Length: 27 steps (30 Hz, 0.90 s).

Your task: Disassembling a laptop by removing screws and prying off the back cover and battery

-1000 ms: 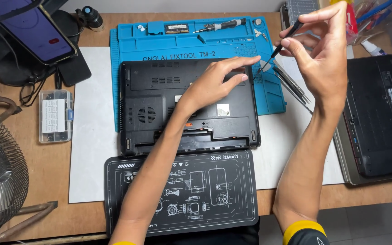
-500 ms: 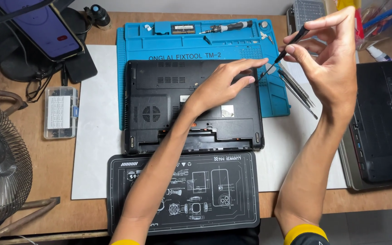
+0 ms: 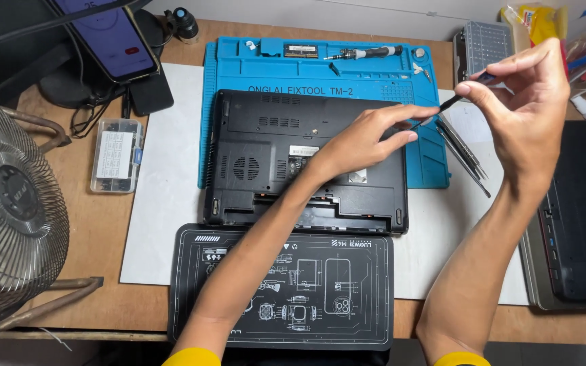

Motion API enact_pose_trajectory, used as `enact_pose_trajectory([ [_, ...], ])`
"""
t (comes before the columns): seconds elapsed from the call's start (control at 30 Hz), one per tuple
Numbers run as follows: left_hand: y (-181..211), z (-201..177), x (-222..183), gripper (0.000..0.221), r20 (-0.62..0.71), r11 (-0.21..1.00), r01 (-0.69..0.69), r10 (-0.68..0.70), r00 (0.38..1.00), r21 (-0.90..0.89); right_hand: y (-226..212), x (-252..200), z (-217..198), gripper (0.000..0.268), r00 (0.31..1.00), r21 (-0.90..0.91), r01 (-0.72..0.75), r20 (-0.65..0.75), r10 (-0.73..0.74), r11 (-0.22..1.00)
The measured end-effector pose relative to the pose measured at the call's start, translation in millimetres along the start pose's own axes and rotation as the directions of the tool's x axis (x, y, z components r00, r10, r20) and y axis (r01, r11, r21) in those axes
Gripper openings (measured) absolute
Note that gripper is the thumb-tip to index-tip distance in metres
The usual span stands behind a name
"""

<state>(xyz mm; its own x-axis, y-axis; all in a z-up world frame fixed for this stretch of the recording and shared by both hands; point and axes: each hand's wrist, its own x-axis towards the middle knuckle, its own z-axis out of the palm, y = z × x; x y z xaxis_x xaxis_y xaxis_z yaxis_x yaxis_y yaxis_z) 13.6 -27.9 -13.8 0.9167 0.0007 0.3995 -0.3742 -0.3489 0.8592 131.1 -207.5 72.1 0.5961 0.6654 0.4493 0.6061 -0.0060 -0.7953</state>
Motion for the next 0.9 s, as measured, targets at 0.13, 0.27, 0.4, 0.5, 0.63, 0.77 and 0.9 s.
enact_pose_trajectory([
  [0.13, 0.1, 15.6, 4.0, 0.036, -0.056, 1.000, -0.018, 0.017, 0.998, -0.011, -6.5, -5.0, -6.0, 0.039, 1.000, 0.021, -0.003, 0.020, 0.002, 1.000],
  [0.27, 4.1, 23.9, 12.6, 0.027, -0.192, 0.999, -0.031, 0.025, 0.981, -0.028, -20.1, -4.3, -4.6, 0.033, 0.993, 0.092, -0.015, 0.119, 0.004, 0.996],
  [0.4, -22.7, 38.8, 36.5, 0.029, -0.240, 0.998, -0.054, 0.056, 0.969, 0.015, -28.3, -0.3, 1.4, 0.020, 0.983, 0.114, -0.003, 0.183, -0.018, 0.993],
  [0.5, -18.9, 42.6, 49.5, 0.004, -0.349, 0.998, -0.032, 0.012, 0.937, -0.051, -31.3, 0.7, 3.5, 0.018, 0.981, 0.135, -0.029, 0.196, 0.002, 0.990],
  [0.63, -7.5, 49.9, 52.6, 0.020, -0.385, 0.988, 0.019, -0.078, 0.920, -0.155, -22.0, 1.1, -1.4, 0.028, 0.981, 0.044, -0.029, 0.191, 0.021, 0.999],
  [0.77, -5.9, 51.1, 49.8, 0.036, -0.404, 0.993, 0.012, -0.057, 0.913, -0.114, -26.1, 0.8, -2.6, 0.025, 0.993, -0.029, -0.042, 0.113, 0.045, 0.999],
  [0.9, -20.3, 43.2, 46.5, 0.017, -0.260, 0.995, -0.038, 0.012, 0.966, -0.095, -32.1, 2.8, -2.0, 0.029, 0.979, 0.109, -0.089, 0.191, 0.067, 0.990],
])
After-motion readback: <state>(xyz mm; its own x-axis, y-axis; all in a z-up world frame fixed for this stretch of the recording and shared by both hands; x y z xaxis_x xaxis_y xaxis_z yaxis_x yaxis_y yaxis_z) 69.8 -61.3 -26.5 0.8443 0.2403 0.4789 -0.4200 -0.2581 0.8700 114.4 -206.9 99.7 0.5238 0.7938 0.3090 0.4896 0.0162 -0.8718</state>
